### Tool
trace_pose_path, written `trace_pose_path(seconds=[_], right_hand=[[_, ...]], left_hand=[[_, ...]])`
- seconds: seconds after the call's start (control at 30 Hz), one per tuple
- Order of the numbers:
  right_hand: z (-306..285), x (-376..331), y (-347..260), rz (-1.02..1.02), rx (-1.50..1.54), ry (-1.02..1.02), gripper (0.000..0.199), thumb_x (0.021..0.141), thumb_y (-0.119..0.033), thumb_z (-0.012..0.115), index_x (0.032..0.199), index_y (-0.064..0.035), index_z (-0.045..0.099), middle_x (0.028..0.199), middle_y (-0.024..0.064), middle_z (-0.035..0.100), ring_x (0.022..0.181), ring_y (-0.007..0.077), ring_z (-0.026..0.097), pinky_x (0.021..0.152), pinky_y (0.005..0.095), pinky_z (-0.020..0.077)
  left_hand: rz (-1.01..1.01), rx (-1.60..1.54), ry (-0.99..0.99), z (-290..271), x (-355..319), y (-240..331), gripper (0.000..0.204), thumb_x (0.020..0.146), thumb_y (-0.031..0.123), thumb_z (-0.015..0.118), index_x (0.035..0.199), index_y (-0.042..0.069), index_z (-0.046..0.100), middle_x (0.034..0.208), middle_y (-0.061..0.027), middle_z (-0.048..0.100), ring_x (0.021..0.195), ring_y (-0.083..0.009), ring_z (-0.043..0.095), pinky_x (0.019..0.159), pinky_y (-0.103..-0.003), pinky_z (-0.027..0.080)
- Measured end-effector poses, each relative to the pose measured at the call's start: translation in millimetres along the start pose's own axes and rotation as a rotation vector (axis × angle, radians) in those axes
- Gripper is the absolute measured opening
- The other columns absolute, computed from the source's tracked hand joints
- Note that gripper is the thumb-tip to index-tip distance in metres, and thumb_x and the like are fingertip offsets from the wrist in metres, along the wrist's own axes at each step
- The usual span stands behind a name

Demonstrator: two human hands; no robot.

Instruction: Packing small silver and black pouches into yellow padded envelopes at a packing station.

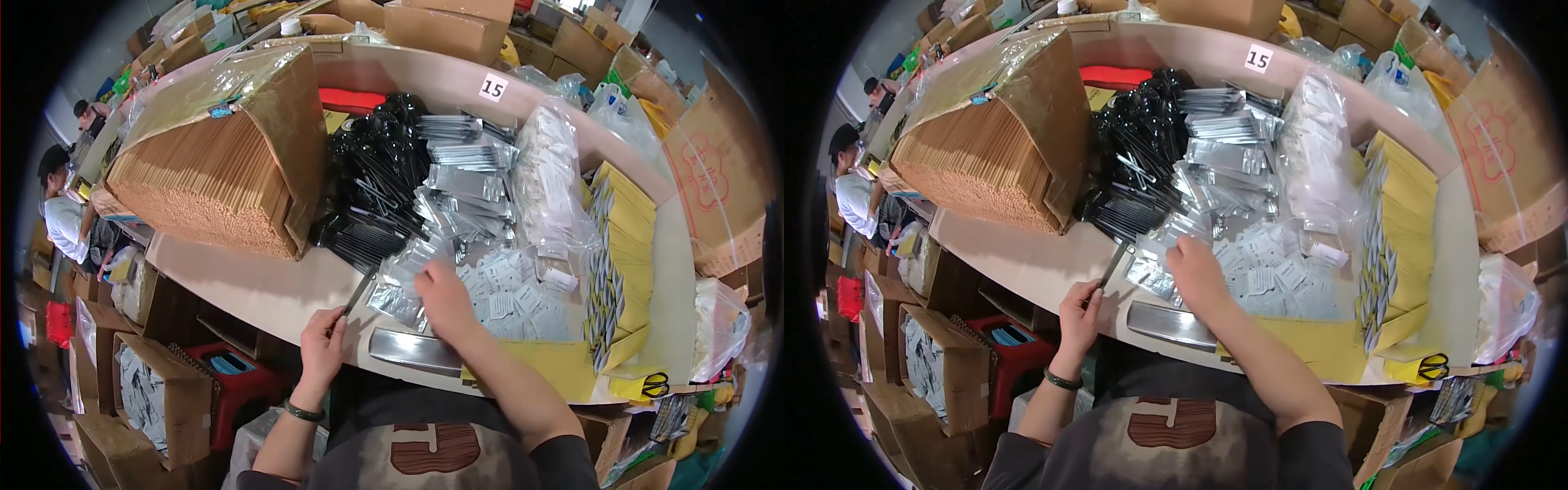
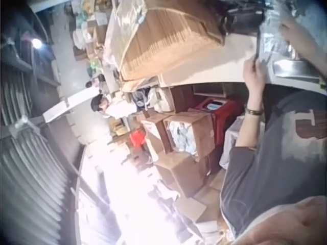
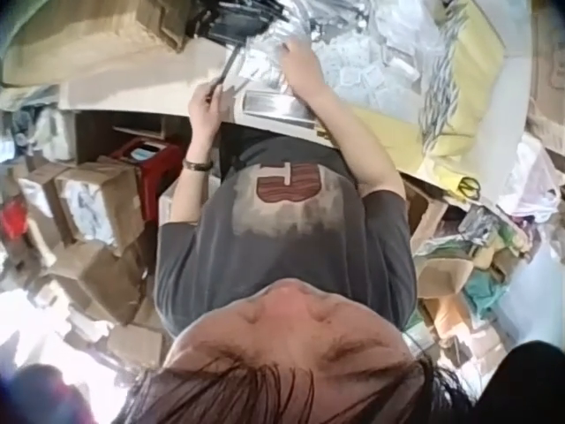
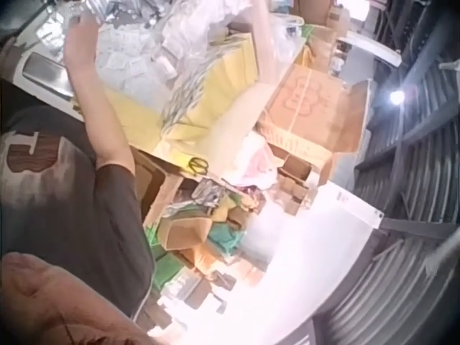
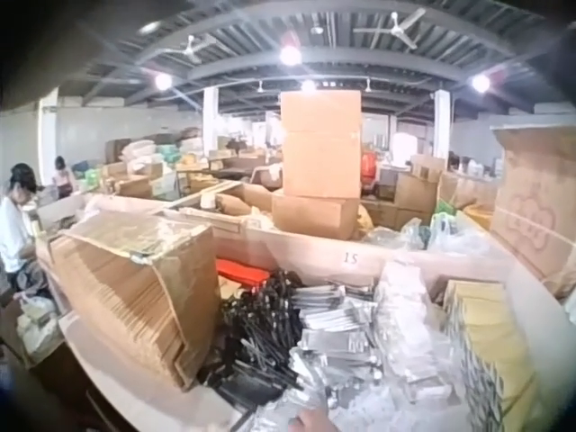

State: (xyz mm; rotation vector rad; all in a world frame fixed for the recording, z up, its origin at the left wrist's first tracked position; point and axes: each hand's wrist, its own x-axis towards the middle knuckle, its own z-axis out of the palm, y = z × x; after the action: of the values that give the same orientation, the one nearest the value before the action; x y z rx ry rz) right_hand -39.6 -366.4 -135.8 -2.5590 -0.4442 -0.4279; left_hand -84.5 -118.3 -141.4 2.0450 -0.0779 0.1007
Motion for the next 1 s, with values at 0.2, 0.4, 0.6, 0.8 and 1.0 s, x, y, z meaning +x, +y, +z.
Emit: trace_pose_path(seconds=[0.2,0.4,0.6,0.8,1.0], right_hand=[[-52,-45,-28,0.531,0.524,-0.349,0.027,0.080,-0.006,0.069,0.106,-0.0063,0.063,0.090,0.0077,0.061,0.089,0.0313,0.062,0.073,0.0407,0.0497],[-57,-77,-29,-0.106,0.033,-0.071,0.029,0.081,-0.009,0.071,0.109,-0.0027,0.064,0.108,0.0128,0.066,0.103,0.0345,0.061,0.088,0.0477,0.0463],[-69,-102,-8,-0.422,-0.103,-0.338,0.038,0.086,-0.017,0.068,0.122,-0.0055,0.063,0.128,0.0165,0.061,0.123,0.0337,0.056,0.103,0.0524,0.0422],[-68,-121,-9,-0.379,-0.191,-0.250,0.042,0.085,-0.021,0.070,0.124,-0.0085,0.063,0.129,0.0112,0.062,0.124,0.0278,0.056,0.104,0.0504,0.0420],[-66,-111,-13,-0.394,-0.200,-0.272,0.041,0.089,-0.022,0.064,0.130,-0.0146,0.062,0.132,0.0061,0.063,0.125,0.0252,0.057,0.103,0.0489,0.0436]], left_hand=[[0.015,-0.096,-0.069,-4,-15,18,0.018,0.095,0.005,0.063,0.112,0.001,0.069,0.084,-0.0048,0.061,0.077,-0.0137,0.056,0.073,-0.025,0.045],[0.037,-0.031,-0.228,24,-15,26,0.006,0.093,0.007,0.066,0.095,0.002,0.065,0.084,-0.0074,0.062,0.079,-0.0188,0.059,0.076,-0.029,0.048],[0.472,0.408,-0.606,38,-5,37,0.014,0.079,0.014,0.073,0.089,0.011,0.064,0.092,-0.0096,0.066,0.088,-0.0288,0.064,0.080,-0.043,0.050],[0.308,0.245,-0.032,-69,127,79,0.016,0.085,0.013,0.071,0.100,0.009,0.068,0.095,-0.0126,0.068,0.095,-0.0331,0.066,0.081,-0.040,0.054],[-0.035,1.069,0.127,-198,269,123,0.078,0.091,0.059,0.059,0.135,-0.004,0.050,0.142,-0.0232,0.050,0.126,-0.0372,0.053,0.104,-0.047,0.045]])
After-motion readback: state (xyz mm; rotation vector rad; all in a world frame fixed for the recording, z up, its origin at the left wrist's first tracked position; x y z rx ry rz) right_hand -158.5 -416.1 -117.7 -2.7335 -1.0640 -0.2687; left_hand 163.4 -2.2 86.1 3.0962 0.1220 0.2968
